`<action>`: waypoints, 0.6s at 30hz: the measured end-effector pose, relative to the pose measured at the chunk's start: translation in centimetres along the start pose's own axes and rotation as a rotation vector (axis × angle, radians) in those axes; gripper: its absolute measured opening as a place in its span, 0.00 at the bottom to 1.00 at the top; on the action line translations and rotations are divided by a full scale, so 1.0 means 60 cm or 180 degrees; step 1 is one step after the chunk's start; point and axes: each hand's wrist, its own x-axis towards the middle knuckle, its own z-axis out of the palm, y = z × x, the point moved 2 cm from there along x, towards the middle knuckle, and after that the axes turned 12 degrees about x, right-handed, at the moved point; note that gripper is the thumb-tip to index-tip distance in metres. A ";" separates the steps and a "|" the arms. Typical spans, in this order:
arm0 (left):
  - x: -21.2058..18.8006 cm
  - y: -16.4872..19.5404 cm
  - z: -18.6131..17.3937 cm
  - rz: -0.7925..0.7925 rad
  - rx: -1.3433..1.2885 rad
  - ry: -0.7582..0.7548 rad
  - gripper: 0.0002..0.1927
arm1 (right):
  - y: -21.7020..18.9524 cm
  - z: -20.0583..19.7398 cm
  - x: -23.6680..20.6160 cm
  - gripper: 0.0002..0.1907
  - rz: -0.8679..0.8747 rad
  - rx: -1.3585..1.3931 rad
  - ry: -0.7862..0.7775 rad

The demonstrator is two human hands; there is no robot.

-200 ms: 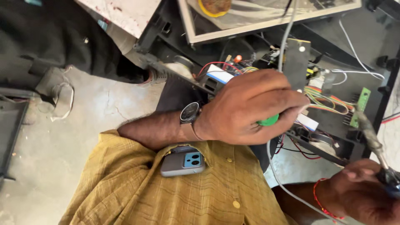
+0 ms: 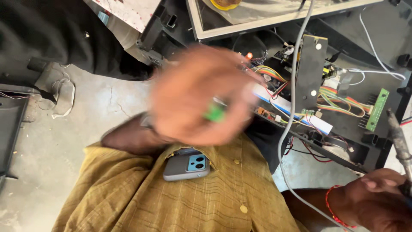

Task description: The person solders components on a circuit board inside an open electronic device chassis resting on their lap, holding a soldering iron in one hand while positioning wires and board parts with the other, and occasionally repositioning the board and handling small components.

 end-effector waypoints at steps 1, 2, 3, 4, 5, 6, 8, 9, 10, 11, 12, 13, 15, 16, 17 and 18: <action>-0.001 -0.027 -0.012 -0.0009 0.0029 0.0223 0.05 | -0.002 -0.002 -0.001 0.39 -0.0026 -0.0027 -0.0137; -0.011 -0.048 -0.037 -0.0175 0.0447 0.0255 0.05 | -0.003 -0.002 -0.002 0.39 -0.0054 -0.0053 -0.0273; -0.021 -0.070 -0.062 -0.0346 0.0870 0.0266 0.05 | 0.003 -0.001 0.007 0.39 -0.0213 -0.0251 -0.0535; -0.032 -0.093 -0.089 -0.0519 0.1282 0.0257 0.06 | 0.009 0.000 0.015 0.38 -0.0260 -0.0302 -0.0625; -0.048 -0.124 -0.098 -0.0813 0.1198 0.0365 0.09 | 0.015 0.005 0.024 0.37 -0.0308 -0.0352 -0.0714; -0.065 -0.155 -0.107 -0.1103 0.1103 0.0480 0.12 | 0.018 0.011 0.024 0.37 -0.0242 -0.0271 -0.0634; -0.100 -0.222 -0.118 -0.1482 0.0594 0.0626 0.19 | 0.028 0.025 0.025 0.35 -0.0234 -0.0228 -0.0507; -0.121 -0.250 -0.126 -0.1695 0.0575 0.0621 0.20 | 0.029 0.031 0.025 0.35 -0.0266 -0.0273 -0.0468; -0.140 -0.277 -0.135 -0.1825 0.0795 0.0513 0.18 | 0.032 0.035 0.024 0.35 -0.0290 -0.0323 -0.0432; -0.158 -0.302 -0.143 -0.1951 0.1015 0.0396 0.16 | 0.034 0.037 0.023 0.35 -0.0313 -0.0373 -0.0395; -0.173 -0.324 -0.146 -0.1976 0.1271 0.0211 0.13 | 0.036 0.038 0.020 0.36 -0.0343 -0.0432 -0.0354; -0.185 -0.343 -0.148 -0.1990 0.1527 0.0023 0.10 | 0.036 0.037 0.020 0.36 -0.0331 -0.0424 -0.0322; -0.201 -0.371 -0.153 -0.2135 0.1659 -0.0444 0.08 | 0.037 0.034 0.020 0.36 -0.0276 -0.0330 -0.0253; -0.202 -0.384 -0.155 -0.2263 0.1713 -0.0763 0.08 | 0.035 0.032 0.020 0.35 -0.0248 -0.0323 -0.0290; -0.202 -0.391 -0.156 -0.2383 0.1759 -0.1094 0.09 | 0.033 0.032 0.020 0.34 -0.0219 -0.0317 -0.0328; -0.199 -0.393 -0.157 -0.2131 0.1934 -0.1218 0.09 | 0.031 0.034 0.025 0.33 -0.0207 -0.0385 -0.0439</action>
